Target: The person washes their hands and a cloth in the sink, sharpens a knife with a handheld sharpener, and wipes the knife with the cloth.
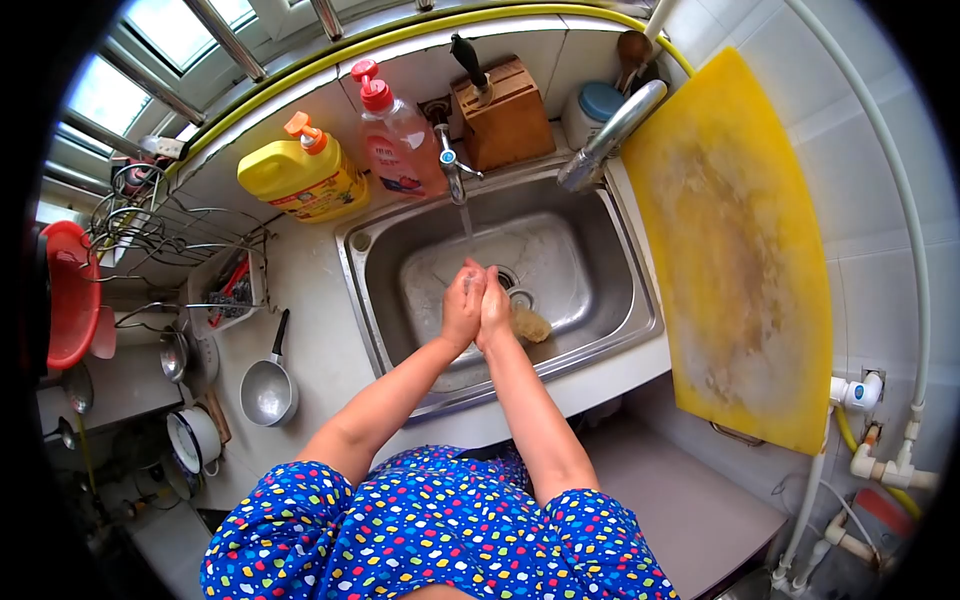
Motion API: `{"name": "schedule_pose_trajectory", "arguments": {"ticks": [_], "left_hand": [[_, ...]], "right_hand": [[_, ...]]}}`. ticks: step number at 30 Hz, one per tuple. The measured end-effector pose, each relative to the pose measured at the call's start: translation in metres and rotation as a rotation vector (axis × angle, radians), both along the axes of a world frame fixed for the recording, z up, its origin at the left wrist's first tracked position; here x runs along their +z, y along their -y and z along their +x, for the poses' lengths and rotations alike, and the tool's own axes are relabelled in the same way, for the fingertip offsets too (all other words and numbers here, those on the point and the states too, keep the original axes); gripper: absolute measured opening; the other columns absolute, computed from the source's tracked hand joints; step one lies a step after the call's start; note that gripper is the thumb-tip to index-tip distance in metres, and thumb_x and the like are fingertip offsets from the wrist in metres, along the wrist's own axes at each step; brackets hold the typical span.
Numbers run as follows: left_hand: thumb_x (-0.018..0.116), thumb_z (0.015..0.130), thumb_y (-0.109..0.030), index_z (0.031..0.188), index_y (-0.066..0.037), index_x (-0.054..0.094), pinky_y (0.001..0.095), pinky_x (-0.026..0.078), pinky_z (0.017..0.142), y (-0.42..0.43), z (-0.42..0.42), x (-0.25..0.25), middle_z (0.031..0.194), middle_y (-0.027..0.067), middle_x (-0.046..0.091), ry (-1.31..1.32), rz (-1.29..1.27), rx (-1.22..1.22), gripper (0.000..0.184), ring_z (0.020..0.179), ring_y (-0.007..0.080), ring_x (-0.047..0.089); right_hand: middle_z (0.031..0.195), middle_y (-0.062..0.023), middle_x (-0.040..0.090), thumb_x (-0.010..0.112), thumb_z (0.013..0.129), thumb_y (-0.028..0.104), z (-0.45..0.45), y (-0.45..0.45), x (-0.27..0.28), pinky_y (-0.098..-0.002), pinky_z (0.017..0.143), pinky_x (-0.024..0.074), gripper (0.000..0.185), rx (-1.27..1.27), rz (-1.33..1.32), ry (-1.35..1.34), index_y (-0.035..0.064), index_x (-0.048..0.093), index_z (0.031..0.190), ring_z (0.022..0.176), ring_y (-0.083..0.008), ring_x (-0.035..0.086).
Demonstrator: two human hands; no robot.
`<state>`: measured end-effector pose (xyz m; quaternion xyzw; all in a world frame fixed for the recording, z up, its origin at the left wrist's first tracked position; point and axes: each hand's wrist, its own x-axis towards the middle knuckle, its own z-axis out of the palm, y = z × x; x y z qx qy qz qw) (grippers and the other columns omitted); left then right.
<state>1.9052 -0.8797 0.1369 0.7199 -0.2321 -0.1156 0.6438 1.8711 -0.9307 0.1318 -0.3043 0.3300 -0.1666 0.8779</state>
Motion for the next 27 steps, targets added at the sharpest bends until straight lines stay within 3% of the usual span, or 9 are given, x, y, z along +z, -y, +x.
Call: {"name": "schedule_pose_trajectory", "arguments": {"ticks": [4,9,11,13,15,21,23,25,27], "left_hand": [[0.045,0.089,-0.023,0.087,-0.001,0.055,0.0312,0.042,0.062,-0.001,0.014,-0.007,0.075,0.0115,0.058,-0.158,0.045,-0.064,0.024,0.068,0.0188,0.053],[0.051,0.086,-0.023,0.091,-0.001,0.056,0.0301,0.043,0.064,0.013,0.060,-0.017,0.074,0.0100,0.057,-0.290,0.144,-0.100,0.023,0.071,0.0164,0.054],[0.059,0.081,-0.021,0.094,-0.002,0.057,0.0292,0.045,0.065,0.012,0.077,-0.018,0.076,0.0099,0.057,-0.692,0.011,-0.074,0.023,0.076,0.0155,0.055],[0.065,0.075,-0.016,0.094,-0.004,0.059,0.0287,0.047,0.065,0.000,0.095,-0.024,0.077,0.0098,0.060,-0.360,0.026,-0.055,0.023,0.076,0.0162,0.058],[0.062,0.073,-0.010,0.095,-0.010,0.061,0.0301,0.047,0.064,-0.016,0.116,-0.044,0.075,0.0081,0.062,0.066,0.592,-0.038,0.022,0.070,0.0188,0.060],[0.057,0.075,-0.007,0.089,-0.007,0.064,0.0280,0.047,0.066,-0.025,0.115,-0.096,0.078,0.0073,0.064,-0.130,0.397,-0.060,0.016,0.073,0.0169,0.061],[0.054,0.081,-0.017,0.098,-0.008,0.061,0.0281,0.046,0.071,-0.014,0.110,-0.097,0.089,0.0054,0.064,-0.333,0.224,-0.129,0.021,0.080,0.0175,0.060],[0.050,0.086,-0.028,0.109,-0.008,0.055,0.0314,0.046,0.077,0.000,0.103,-0.052,0.099,0.0061,0.060,-1.178,0.072,0.123,0.032,0.086,0.0198,0.058],[0.045,0.087,-0.036,0.111,-0.009,0.054,0.0351,0.046,0.077,0.007,0.106,-0.055,0.101,0.0061,0.059,-1.286,-0.082,0.051,0.036,0.089,0.0201,0.057]], "right_hand": [[0.124,-0.0108,0.046,0.029,0.094,0.040,0.007,-0.012,0.002,-0.0295,0.097,0.0325,0.054,-0.055,-0.125,-0.074,-0.0019,0.041,0.125,0.113,-0.0208,0.043],[0.119,-0.0160,0.049,0.029,0.093,0.045,0.032,0.026,-0.044,-0.0311,0.093,0.0339,0.059,-0.055,-0.660,-0.182,-0.0039,0.045,0.120,0.109,-0.0237,0.047],[0.120,-0.0125,0.048,0.033,0.088,0.054,0.037,0.064,-0.065,-0.0300,0.084,0.0419,0.065,-0.050,-0.688,-0.262,0.0010,0.042,0.125,0.099,-0.0203,0.052],[0.116,-0.0118,0.050,0.032,0.089,0.054,0.036,0.093,-0.063,-0.0341,0.077,0.0453,0.060,0.000,-0.572,-0.361,0.0069,0.046,0.122,0.093,-0.0216,0.055],[0.114,-0.0113,0.051,0.032,0.089,0.053,0.040,0.095,-0.023,-0.0362,0.074,0.0462,0.056,-0.045,-0.488,-0.425,0.0087,0.048,0.119,0.091,-0.0221,0.055],[0.104,-0.0089,0.054,0.033,0.091,0.046,0.067,0.089,-0.030,-0.0399,0.068,0.0467,0.044,0.001,-0.095,-0.268,0.0123,0.049,0.114,0.085,-0.0225,0.056],[0.101,-0.0080,0.055,0.036,0.091,0.043,0.079,0.077,-0.032,-0.0394,0.067,0.0465,0.039,0.037,-0.007,-0.214,0.0133,0.049,0.113,0.084,-0.0219,0.056],[0.098,-0.0067,0.056,0.046,0.089,0.033,0.088,0.070,-0.035,-0.0367,0.067,0.0461,0.028,0.077,0.132,-0.085,0.0138,0.049,0.110,0.083,-0.0202,0.056],[0.096,-0.0056,0.057,0.054,0.085,0.019,0.088,0.065,-0.034,-0.0341,0.069,0.0458,0.021,0.083,0.074,-0.125,0.0127,0.050,0.104,0.085,-0.0192,0.056]]}}
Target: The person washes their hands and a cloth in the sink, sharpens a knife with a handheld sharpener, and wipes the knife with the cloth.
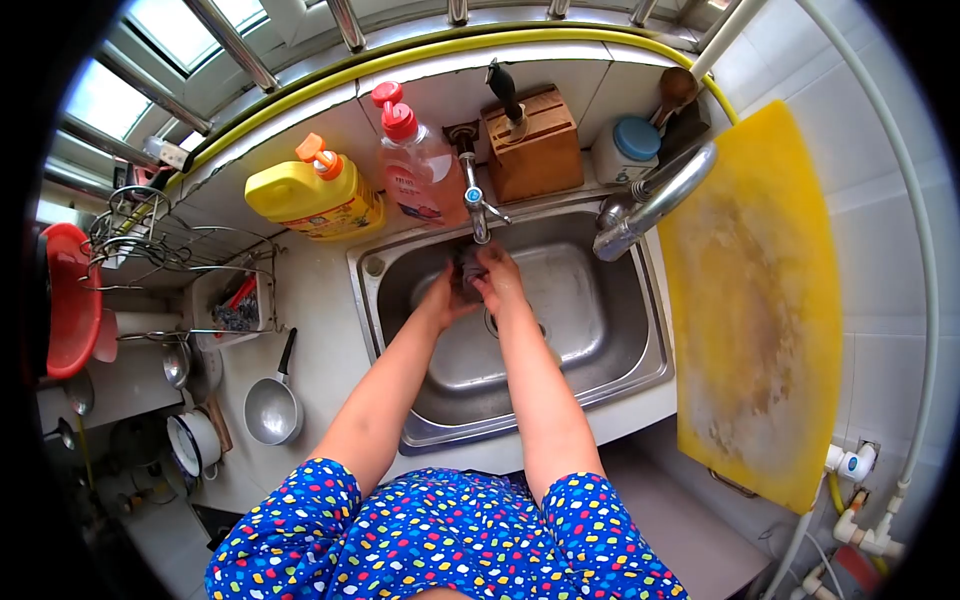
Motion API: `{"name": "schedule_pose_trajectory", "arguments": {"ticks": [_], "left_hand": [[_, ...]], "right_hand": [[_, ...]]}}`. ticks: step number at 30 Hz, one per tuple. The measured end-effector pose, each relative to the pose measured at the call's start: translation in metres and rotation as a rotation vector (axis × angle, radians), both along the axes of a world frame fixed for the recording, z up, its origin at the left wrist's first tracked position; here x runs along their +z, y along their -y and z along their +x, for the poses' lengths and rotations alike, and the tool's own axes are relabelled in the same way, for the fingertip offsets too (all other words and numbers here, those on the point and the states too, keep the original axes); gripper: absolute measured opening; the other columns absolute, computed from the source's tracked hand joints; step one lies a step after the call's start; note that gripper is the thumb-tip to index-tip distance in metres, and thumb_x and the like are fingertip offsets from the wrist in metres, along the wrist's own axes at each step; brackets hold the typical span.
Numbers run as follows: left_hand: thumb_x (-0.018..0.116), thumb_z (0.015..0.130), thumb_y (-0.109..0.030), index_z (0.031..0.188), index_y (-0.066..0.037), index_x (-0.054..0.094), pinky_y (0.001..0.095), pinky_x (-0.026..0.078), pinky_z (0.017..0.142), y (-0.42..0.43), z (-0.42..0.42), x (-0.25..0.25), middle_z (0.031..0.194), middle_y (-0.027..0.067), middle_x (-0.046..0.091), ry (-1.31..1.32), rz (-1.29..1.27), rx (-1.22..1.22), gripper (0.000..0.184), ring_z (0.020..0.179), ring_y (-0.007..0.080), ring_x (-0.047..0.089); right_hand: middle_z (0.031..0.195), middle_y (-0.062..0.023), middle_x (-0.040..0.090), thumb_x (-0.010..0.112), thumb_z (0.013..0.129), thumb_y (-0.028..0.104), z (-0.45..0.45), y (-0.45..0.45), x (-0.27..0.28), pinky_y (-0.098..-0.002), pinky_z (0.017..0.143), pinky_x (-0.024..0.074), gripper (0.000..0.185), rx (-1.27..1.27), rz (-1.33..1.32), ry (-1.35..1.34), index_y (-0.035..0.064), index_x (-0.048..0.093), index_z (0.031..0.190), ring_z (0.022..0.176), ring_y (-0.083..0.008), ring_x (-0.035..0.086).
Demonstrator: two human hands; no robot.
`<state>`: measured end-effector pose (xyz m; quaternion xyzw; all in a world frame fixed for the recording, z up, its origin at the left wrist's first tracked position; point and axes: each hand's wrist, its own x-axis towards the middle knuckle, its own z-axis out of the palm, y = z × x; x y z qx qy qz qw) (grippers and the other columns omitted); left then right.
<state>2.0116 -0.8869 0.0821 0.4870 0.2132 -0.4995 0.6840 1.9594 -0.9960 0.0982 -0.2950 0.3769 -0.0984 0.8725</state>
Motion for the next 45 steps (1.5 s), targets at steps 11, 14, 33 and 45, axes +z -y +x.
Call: {"name": "schedule_pose_trajectory", "arguments": {"ticks": [11,14,33,45], "left_hand": [[0.048,0.080,-0.018,0.092,-0.002,0.055,0.0390,0.047,0.077,0.053,0.019,-0.050,0.097,0.0117,0.059,-0.267,-0.134,0.233,0.021,0.086,0.0251,0.057],[0.050,0.079,-0.018,0.089,-0.004,0.054,0.0372,0.048,0.073,0.059,0.009,-0.042,0.091,0.0113,0.059,-0.275,-0.273,0.238,0.018,0.084,0.0242,0.057],[0.039,0.084,-0.027,0.116,-0.008,0.051,0.0412,0.037,0.089,-0.005,-0.076,-0.091,0.117,0.0219,0.048,1.296,0.531,-0.630,0.039,0.104,0.0351,0.048],[0.040,0.089,-0.038,0.130,-0.010,0.036,0.0329,0.033,0.094,0.001,-0.083,0.015,0.128,0.0111,0.038,0.202,-0.208,-0.248,0.050,0.113,0.0243,0.039]], "right_hand": [[0.108,-0.0077,0.054,0.054,0.083,0.011,-0.062,0.012,-0.022,-0.0331,0.077,0.0437,0.042,-0.046,-0.158,-0.274,0.0123,0.041,0.123,0.091,-0.0214,0.054],[0.114,-0.0074,0.049,0.052,0.085,0.022,-0.061,0.009,-0.021,-0.0356,0.077,0.0433,0.047,0.000,-0.037,-0.303,0.0168,0.034,0.129,0.094,-0.0251,0.049],[0.112,-0.0056,0.054,0.050,0.085,0.036,-0.071,-0.075,0.001,-0.0322,0.088,0.0383,0.041,-0.179,0.135,0.096,0.0086,0.049,0.115,0.103,-0.0205,0.050],[0.103,-0.0056,0.052,0.054,0.085,0.027,-0.089,-0.084,0.015,-0.0303,0.084,0.0399,0.048,-0.281,-0.128,0.088,0.0036,0.039,0.125,0.095,-0.0160,0.049]]}}
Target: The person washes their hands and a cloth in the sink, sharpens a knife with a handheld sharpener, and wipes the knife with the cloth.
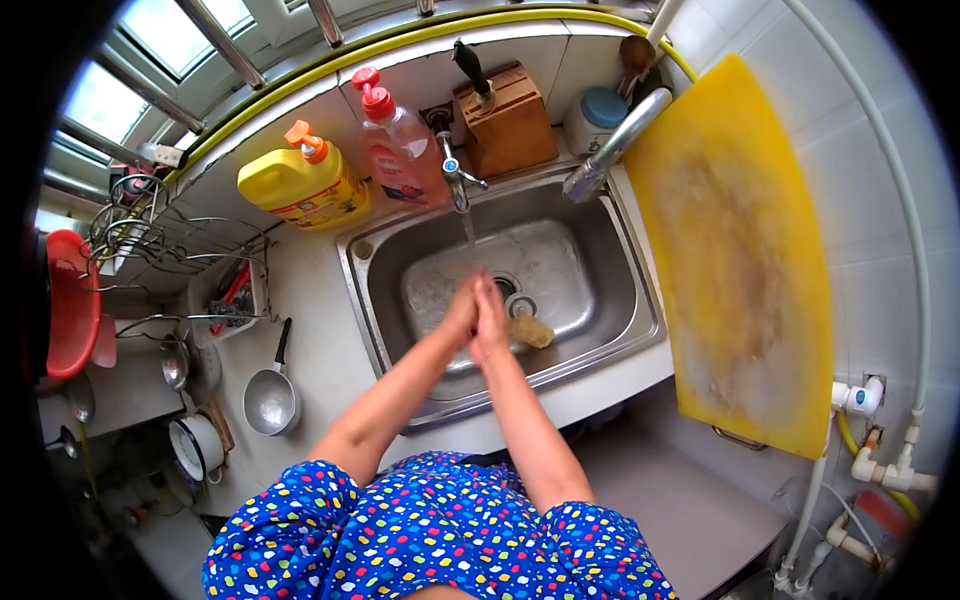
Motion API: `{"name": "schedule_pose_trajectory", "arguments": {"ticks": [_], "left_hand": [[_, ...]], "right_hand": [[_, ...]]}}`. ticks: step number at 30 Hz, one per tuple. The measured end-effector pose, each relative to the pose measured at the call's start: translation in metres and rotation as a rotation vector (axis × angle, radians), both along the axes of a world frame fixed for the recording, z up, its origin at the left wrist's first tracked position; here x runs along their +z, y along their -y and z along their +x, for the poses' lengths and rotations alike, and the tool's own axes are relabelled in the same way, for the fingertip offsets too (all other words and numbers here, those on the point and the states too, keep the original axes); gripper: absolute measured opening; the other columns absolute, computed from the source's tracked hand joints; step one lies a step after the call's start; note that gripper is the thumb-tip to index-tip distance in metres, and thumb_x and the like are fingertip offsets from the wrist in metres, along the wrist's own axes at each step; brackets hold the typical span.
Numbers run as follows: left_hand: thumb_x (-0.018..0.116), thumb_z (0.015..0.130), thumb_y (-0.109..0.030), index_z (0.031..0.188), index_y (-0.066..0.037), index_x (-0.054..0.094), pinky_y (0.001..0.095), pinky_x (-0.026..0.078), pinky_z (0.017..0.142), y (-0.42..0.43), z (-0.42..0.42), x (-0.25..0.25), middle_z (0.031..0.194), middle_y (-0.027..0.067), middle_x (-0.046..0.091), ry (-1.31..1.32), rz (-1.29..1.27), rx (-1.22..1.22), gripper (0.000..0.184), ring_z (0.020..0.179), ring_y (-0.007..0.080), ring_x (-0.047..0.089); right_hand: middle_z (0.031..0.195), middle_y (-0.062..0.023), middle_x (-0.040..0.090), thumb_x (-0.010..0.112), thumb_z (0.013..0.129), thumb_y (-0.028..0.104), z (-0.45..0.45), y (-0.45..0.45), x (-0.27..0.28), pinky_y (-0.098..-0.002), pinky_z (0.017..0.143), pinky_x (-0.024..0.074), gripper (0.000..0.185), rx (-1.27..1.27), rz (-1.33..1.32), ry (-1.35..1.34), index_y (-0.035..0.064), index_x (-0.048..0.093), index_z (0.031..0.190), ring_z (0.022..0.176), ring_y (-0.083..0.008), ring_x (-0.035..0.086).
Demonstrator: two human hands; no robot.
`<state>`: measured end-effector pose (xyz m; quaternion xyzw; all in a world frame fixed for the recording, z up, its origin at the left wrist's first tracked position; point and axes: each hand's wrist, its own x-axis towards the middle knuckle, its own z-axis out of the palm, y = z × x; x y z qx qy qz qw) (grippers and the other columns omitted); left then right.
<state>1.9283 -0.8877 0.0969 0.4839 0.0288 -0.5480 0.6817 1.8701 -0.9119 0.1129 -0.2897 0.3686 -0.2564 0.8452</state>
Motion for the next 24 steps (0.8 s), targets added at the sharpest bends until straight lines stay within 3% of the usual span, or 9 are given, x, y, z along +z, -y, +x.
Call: {"name": "schedule_pose_trajectory", "arguments": {"ticks": [1,3,7,9,11,13,16,19,24], "left_hand": [[0.041,0.088,-0.028,0.123,-0.005,0.044,0.0331,0.035,0.090,0.002,-0.022,0.005,0.096,0.0148,0.050,0.611,0.064,0.125,0.042,0.094,0.0228,0.048],[0.045,0.086,-0.016,0.126,-0.010,0.042,0.0316,0.035,0.090,-0.012,-0.049,0.024,0.107,0.0129,0.049,1.140,0.106,0.125,0.040,0.101,0.0242,0.047],[0.052,0.075,-0.001,0.108,-0.006,0.051,0.0351,0.038,0.087,-0.013,-0.039,0.035,0.107,0.0148,0.051,1.144,0.086,0.151,0.034,0.100,0.0305,0.049],[0.052,0.072,0.001,0.098,-0.004,0.051,0.0357,0.041,0.082,-0.013,-0.036,0.033,0.100,0.0142,0.054,1.176,0.080,0.207,0.027,0.094,0.0318,0.052],[0.051,0.074,-0.002,0.099,-0.004,0.051,0.0361,0.044,0.075,-0.015,-0.034,0.029,0.092,0.0137,0.058,1.236,0.114,0.181,0.024,0.085,0.0323,0.056],[0.050,0.077,-0.005,0.097,-0.004,0.051,0.0357,0.044,0.071,-0.014,-0.032,0.035,0.088,0.0134,0.058,1.213,0.136,0.158,0.020,0.080,0.0310,0.057],[0.048,0.081,-0.011,0.091,-0.003,0.052,0.0347,0.044,0.067,-0.013,-0.030,0.038,0.081,0.0128,0.058,1.118,0.153,0.153,0.013,0.072,0.0284,0.057],[0.046,0.084,-0.015,0.084,-0.002,0.053,0.0329,0.043,0.065,-0.013,-0.028,0.042,0.078,0.0123,0.057,0.996,0.115,0.170,0.015,0.069,0.0245,0.055],[0.049,0.085,-0.019,0.093,-0.003,0.057,0.0281,0.043,0.067,-0.007,0.009,0.002,0.079,0.0092,0.057,0.903,0.158,0.007,0.020,0.075,0.0147,0.053]], "right_hand": [[0.092,-0.0027,0.053,0.056,0.084,0.028,0.004,0.016,-0.006,-0.0275,0.079,0.0405,0.053,-0.035,0.012,-0.063,0.0018,0.037,0.127,0.085,-0.0125,0.050],[0.086,-0.0024,0.053,0.054,0.085,0.034,-0.002,0.044,-0.019,-0.0296,0.072,0.0434,0.039,0.112,0.043,0.070,0.0047,0.050,0.110,0.080,-0.0152,0.052],[0.087,-0.0036,0.054,0.048,0.087,0.041,-0.002,0.046,-0.016,-0.0310,0.074,0.0444,0.037,0.137,0.331,0.028,0.0072,0.053,0.102,0.083,-0.0185,0.053],[0.127,-0.0157,0.042,0.036,0.090,0.045,-0.005,0.037,-0.018,-0.0368,0.100,0.0290,0.057,0.226,0.244,0.107,-0.0023,0.042,0.122,0.119,-0.0248,0.039],[0.126,-0.0144,0.044,0.036,0.090,0.047,-0.008,0.040,-0.028,-0.0344,0.099,0.0306,0.060,0.258,0.246,0.130,-0.0031,0.041,0.123,0.117,-0.0235,0.040],[0.093,-0.0066,0.061,0.035,0.089,0.048,-0.007,0.050,-0.062,-0.0343,0.078,0.0466,0.048,0.301,0.237,0.230,0.0062,0.056,0.100,0.086,-0.0225,0.057],[0.109,-0.0086,0.056,0.041,0.086,0.052,-0.003,0.025,0.002,-0.0347,0.086,0.0449,0.055,0.061,0.132,-0.236,0.0050,0.052,0.112,0.100,-0.0235,0.053],[0.124,-0.0131,0.044,0.037,0.090,0.048,-0.013,0.009,0.033,-0.0315,0.098,0.0304,0.061,0.166,-0.011,-0.052,-0.0026,0.042,0.122,0.116,-0.0215,0.039],[0.123,-0.0179,0.044,0.042,0.088,0.049,-0.010,0.004,0.010,-0.0280,0.091,0.0352,0.066,0.180,-0.563,-0.250,-0.0074,0.039,0.122,0.110,-0.0200,0.045]]}}
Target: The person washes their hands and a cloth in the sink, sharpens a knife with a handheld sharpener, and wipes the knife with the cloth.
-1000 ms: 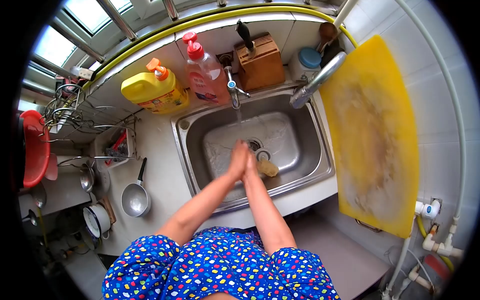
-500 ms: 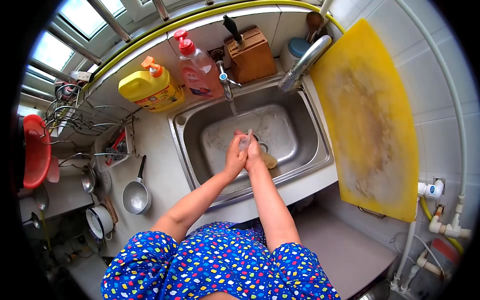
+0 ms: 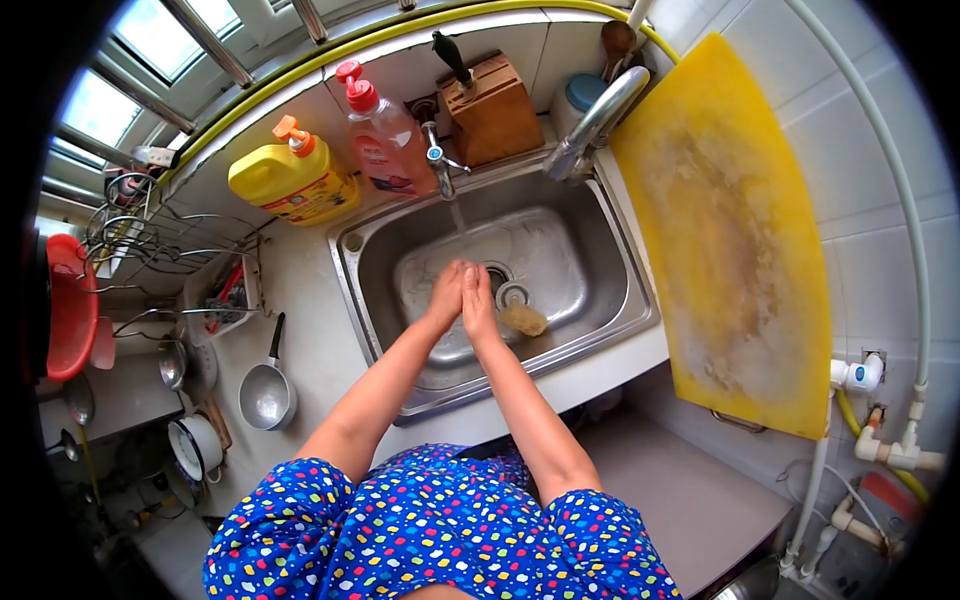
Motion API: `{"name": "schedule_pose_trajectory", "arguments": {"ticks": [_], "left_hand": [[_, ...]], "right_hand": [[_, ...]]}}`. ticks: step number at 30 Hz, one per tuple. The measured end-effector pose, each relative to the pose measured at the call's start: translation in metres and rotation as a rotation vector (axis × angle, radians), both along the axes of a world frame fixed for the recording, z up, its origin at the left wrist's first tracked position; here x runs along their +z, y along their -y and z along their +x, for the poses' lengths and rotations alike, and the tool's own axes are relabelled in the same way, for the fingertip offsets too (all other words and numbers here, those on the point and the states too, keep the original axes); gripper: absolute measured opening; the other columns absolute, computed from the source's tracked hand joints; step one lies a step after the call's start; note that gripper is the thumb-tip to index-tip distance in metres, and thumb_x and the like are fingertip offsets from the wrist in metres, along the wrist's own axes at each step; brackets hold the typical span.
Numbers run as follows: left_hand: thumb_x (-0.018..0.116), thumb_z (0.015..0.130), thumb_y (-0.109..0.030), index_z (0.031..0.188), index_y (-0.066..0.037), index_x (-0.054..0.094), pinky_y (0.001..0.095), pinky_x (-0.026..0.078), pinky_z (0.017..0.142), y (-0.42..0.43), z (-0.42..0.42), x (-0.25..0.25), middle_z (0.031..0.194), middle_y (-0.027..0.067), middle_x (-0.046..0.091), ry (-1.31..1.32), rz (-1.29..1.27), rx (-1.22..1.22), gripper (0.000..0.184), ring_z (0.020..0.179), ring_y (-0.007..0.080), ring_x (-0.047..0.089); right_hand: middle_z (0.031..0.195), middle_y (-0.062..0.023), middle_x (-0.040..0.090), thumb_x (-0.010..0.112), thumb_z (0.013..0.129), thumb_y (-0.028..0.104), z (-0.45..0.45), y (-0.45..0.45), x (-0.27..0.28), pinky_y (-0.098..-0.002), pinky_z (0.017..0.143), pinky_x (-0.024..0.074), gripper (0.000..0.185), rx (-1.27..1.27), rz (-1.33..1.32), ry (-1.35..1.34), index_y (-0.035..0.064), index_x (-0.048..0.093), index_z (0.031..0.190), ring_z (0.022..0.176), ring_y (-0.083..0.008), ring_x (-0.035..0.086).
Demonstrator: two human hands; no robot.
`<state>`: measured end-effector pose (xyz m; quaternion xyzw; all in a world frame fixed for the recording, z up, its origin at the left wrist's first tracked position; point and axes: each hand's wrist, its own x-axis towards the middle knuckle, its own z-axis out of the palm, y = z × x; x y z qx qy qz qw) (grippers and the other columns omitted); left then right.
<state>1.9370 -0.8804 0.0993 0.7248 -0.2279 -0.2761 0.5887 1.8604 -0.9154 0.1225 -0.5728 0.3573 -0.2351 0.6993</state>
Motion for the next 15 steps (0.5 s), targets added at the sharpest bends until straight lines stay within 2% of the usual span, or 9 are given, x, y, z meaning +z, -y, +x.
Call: {"name": "schedule_pose_trajectory", "arguments": {"ticks": [1,2,3,6,7,9,10,13,15], "left_hand": [[0.049,0.085,-0.019,0.093,-0.003,0.057,0.0281,0.043,0.067,0.002,0.006,0.010,0.079,0.0092,0.057,0.001,-0.003,0.002,0.020,0.075,0.0147,0.053],[0.052,0.084,-0.018,0.100,-0.004,0.055,0.0280,0.044,0.069,0.002,0.013,0.020,0.083,0.0076,0.057,-0.137,-0.095,0.001,0.022,0.078,0.0144,0.053],[0.055,0.082,-0.017,0.107,-0.005,0.053,0.0278,0.044,0.070,0.001,0.020,0.028,0.088,0.0059,0.057,-0.272,-0.185,0.002,0.028,0.080,0.0141,0.053],[0.067,0.070,-0.010,0.121,-0.008,0.047,0.0288,0.045,0.074,-0.013,0.046,0.025,0.094,0.0070,0.056,-0.383,-0.160,-0.116,0.054,0.085,0.0143,0.053],[0.067,0.070,-0.010,0.121,-0.008,0.047,0.0288,0.045,0.074,-0.015,0.054,0.021,0.094,0.0070,0.056,-0.381,-0.160,-0.114,0.054,0.085,0.0143,0.053],[0.066,0.064,-0.009,0.115,-0.005,0.052,0.0288,0.046,0.073,-0.019,0.069,0.014,0.095,0.0097,0.058,-0.012,0.052,-0.220,0.053,0.082,0.0168,0.056],[0.062,0.062,-0.010,0.105,-0.003,0.058,0.0304,0.046,0.074,-0.019,0.073,0.015,0.095,0.0125,0.060,0.223,0.229,-0.201,0.044,0.080,0.0212,0.059],[0.059,0.064,-0.010,0.099,-0.003,0.061,0.0324,0.046,0.075,-0.016,0.083,0.013,0.095,0.0141,0.061,0.392,0.393,0.004,0.037,0.081,0.0251,0.060],[0.058,0.065,-0.010,0.100,-0.003,0.061,0.0332,0.046,0.076,-0.011,0.093,-0.018,0.096,0.0143,0.061,0.271,0.317,0.119,0.036,0.082,0.0253,0.060]], "right_hand": [[0.120,-0.0197,0.046,0.045,0.086,0.050,0.003,0.004,-0.001,-0.0279,0.090,0.0362,0.068,0.023,-0.134,-0.045,-0.0076,0.038,0.122,0.109,-0.0205,0.046],[0.110,-0.0206,0.053,0.050,0.083,0.051,0.010,0.022,0.000,-0.0300,0.085,0.0404,0.071,0.158,-0.052,-0.105,-0.0076,0.040,0.121,0.100,-0.0231,0.052],[0.094,-0.0162,0.061,0.056,0.081,0.046,0.008,0.032,0.000,-0.0315,0.078,0.0438,0.059,0.153,-0.179,-0.238,-0.0043,0.052,0.111,0.088,-0.0217,0.058],[0.083,-0.0111,0.063,0.060,0.079,0.039,0.012,0.068,-0.006,-0.0315,0.073,0.0442,0.044,0.318,-0.239,-0.238,-0.0023,0.061,0.096,0.081,-0.0179,0.059],[0.080,-0.0090,0.063,0.060,0.079,0.036,0.013,0.076,0.000,-0.0310,0.070,0.0439,0.039,0.260,-0.360,-0.336,-0.0015,0.062,0.091,0.077,-0.0170,0.059],[0.076,-0.0069,0.064,0.061,0.078,0.033,0.020,0.089,0.002,-0.0304,0.068,0.0436,0.034,0.205,-0.484,-0.430,-0.0006,0.064,0.086,0.073,-0.0160,0.059],[0.078,-0.0050,0.063,0.060,0.079,0.029,0.024,0.094,-0.002,-0.0275,0.067,0.0426,0.030,0.138,-0.331,-0.328,-0.0003,0.063,0.087,0.069,-0.0142,0.057],[0.073,-0.0018,0.060,0.058,0.082,0.024,0.038,0.099,-0.008,-0.0234,0.063,0.0392,0.021,0.071,-0.019,-0.136,0.0044,0.061,0.085,0.065,-0.0117,0.056],[0.068,-0.0001,0.056,0.057,0.083,0.025,0.046,0.095,0.000,-0.0229,0.059,0.0369,0.017,0.011,0.351,-0.051,0.0086,0.057,0.083,0.064,-0.0099,0.052]]}}
